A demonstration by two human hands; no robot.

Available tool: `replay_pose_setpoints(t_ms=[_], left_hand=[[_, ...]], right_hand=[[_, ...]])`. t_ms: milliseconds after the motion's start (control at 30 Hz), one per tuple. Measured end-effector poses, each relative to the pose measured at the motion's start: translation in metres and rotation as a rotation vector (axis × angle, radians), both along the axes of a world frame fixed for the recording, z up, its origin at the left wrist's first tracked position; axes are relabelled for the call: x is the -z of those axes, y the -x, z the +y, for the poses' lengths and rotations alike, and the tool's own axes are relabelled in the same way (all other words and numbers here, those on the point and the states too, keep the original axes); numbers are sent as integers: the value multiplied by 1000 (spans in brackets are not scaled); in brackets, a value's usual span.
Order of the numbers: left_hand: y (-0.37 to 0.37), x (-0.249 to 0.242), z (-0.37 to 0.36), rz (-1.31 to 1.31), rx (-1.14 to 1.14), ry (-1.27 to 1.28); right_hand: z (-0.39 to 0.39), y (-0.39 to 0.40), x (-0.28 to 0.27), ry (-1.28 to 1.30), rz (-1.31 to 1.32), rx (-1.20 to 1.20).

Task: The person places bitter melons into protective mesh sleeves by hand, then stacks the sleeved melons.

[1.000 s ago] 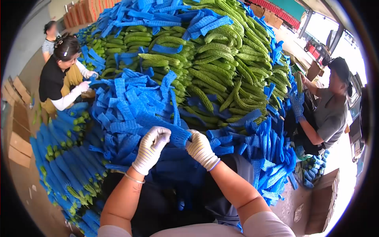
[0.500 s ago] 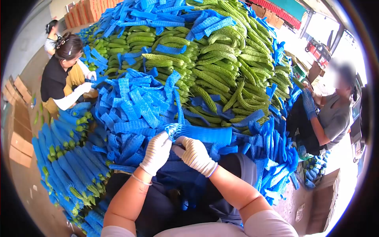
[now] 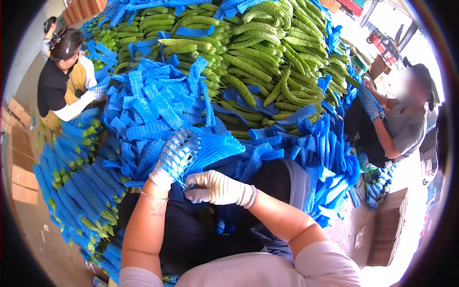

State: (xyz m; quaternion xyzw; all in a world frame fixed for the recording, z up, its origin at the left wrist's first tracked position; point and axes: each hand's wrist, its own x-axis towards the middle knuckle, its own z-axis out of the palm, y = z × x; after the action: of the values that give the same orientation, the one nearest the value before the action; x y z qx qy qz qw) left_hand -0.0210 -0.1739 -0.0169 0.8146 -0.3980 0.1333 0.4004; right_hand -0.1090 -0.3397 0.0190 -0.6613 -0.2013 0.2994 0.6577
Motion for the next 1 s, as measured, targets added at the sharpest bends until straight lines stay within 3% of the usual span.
replay_pose_setpoints(t_ms=[67, 133, 167, 333, 400, 467, 500, 533, 567, 600, 633, 667, 700, 733, 767, 800, 867, 933, 1000], left_hand=[[7, -24, -4, -66, 66, 141], [5, -2, 1, -323, -174, -470], [15, -1, 9, -382, -348, -593], [4, 0, 8, -250, -312, -445], [-4, 0, 6, -185, -308, -368], [-13, 0, 4, -128, -308, -294], [-18, 0, 3, -99, -308, -258], [-23, 0, 1, -68, -307, -223], [-27, -1, 0, -36, -307, -187], [-31, -1, -1, -2, -307, -148], [-35, -1, -3, 30, -307, -107], [-38, -3, -5, 40, -315, -106], [-41, -7, -7, 466, -282, 224], [-44, -6, -6, 884, -233, 560], [-46, -3, -4, 893, -239, 560], [-50, -1, -11, 913, -241, 562], [-50, 9, -4, 965, -242, 568], [-58, 18, -3, 1020, -248, 579], [-60, 23, -2, 1066, -246, 579]], right_hand=[[5, 3, 0, -39, 26, 7], [10, 4, 3, -189, 77, -64], [12, 5, 2, -209, 73, -54], [18, 6, -32, -161, -205, -122], [23, 6, -31, -148, -102, -227], [21, -9, -25, 107, -402, -331], [12, -31, -28, 306, -405, -425], [-2, -61, -25, 254, -349, -436], [-15, -92, -13, 258, -368, -310], [-32, -123, -2, 179, -104, -115], [-57, -160, 35, 82, -247, 18], [-72, -189, 60, 308, -88, 338], [-85, -196, 65, 777, -307, 466], [-105, -201, 107, 1017, -407, 458], [-116, -193, 139, 1315, -268, 323], [-114, -173, 162, 1431, -94, 181], [-83, -121, 201, 1319, -132, 28], [-28, -63, 206, 1340, -216, -111], [5, -17, 208, 1267, -107, 13]])
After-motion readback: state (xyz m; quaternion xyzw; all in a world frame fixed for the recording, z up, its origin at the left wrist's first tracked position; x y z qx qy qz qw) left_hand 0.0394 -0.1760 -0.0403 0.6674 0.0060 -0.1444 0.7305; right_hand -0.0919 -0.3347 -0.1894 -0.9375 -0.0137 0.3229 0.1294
